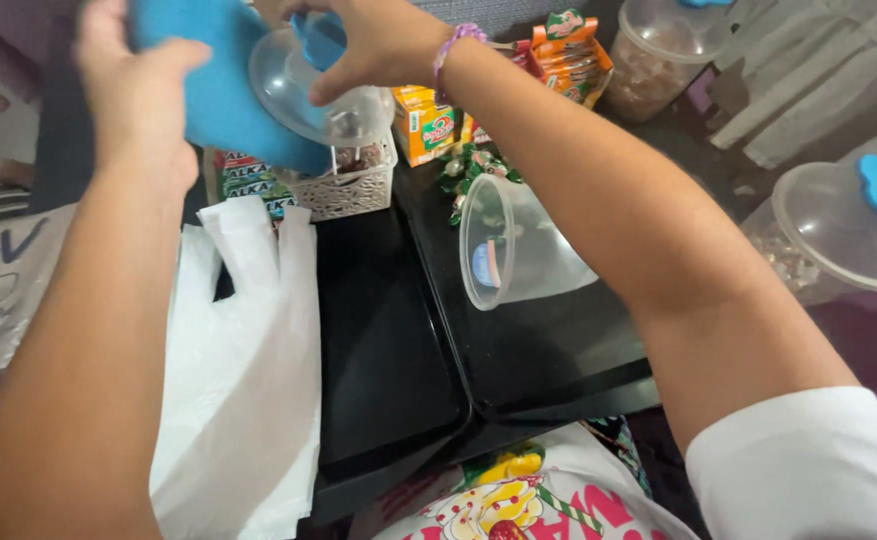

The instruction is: Cleaning a plastic container with a cloth and filling it with small green candies

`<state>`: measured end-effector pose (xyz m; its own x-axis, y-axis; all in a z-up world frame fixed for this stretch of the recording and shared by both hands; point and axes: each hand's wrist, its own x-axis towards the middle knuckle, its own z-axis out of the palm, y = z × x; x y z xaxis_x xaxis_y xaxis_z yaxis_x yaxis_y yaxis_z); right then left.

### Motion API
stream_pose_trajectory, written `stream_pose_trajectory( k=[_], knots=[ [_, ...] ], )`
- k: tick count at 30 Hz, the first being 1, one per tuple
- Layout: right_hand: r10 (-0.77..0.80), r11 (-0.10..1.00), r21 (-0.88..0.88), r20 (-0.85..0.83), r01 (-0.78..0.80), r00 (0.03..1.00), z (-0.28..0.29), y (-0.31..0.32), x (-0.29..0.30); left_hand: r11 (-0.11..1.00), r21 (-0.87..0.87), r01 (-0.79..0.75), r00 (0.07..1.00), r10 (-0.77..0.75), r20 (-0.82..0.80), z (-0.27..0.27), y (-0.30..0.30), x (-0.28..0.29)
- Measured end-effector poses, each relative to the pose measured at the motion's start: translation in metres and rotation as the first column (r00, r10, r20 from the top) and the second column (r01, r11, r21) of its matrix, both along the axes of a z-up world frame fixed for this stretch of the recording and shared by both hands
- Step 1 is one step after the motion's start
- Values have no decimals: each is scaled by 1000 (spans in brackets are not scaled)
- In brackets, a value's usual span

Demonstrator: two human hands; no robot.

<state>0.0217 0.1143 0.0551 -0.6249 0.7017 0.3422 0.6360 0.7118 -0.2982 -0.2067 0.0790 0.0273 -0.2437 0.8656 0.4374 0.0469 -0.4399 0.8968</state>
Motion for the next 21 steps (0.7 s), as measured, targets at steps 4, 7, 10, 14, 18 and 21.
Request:
stream_pose_trajectory(
  k=[4,7,10,14,18,21],
  knots=[
    [86,996,16,1,-86,996,-6,0,-10,871,251,-423,906,398,145,10,13,-41],
    [25,997,-69,73,-20,997,-11,-9,-25,873,277,-402,915,383,123,22,0,-36],
    [-63,998,45,307,51,950,-14,-17,-22,880,318,-354,935,342,94,36,-23,0],
    [-97,897,-409,-551,-167,829,30,-91,18,901,356,-247,968,246,48,39,-61,58],
    [-561,622,-321,-819,-714,-121,71,-178,62,918,375,-131,991,135,17,41,-87,111],
    [-539,838,-512,-829,-186,-148,32,-217,111,844,371,387,915,-400,-44,33,-118,150]
  ],
)
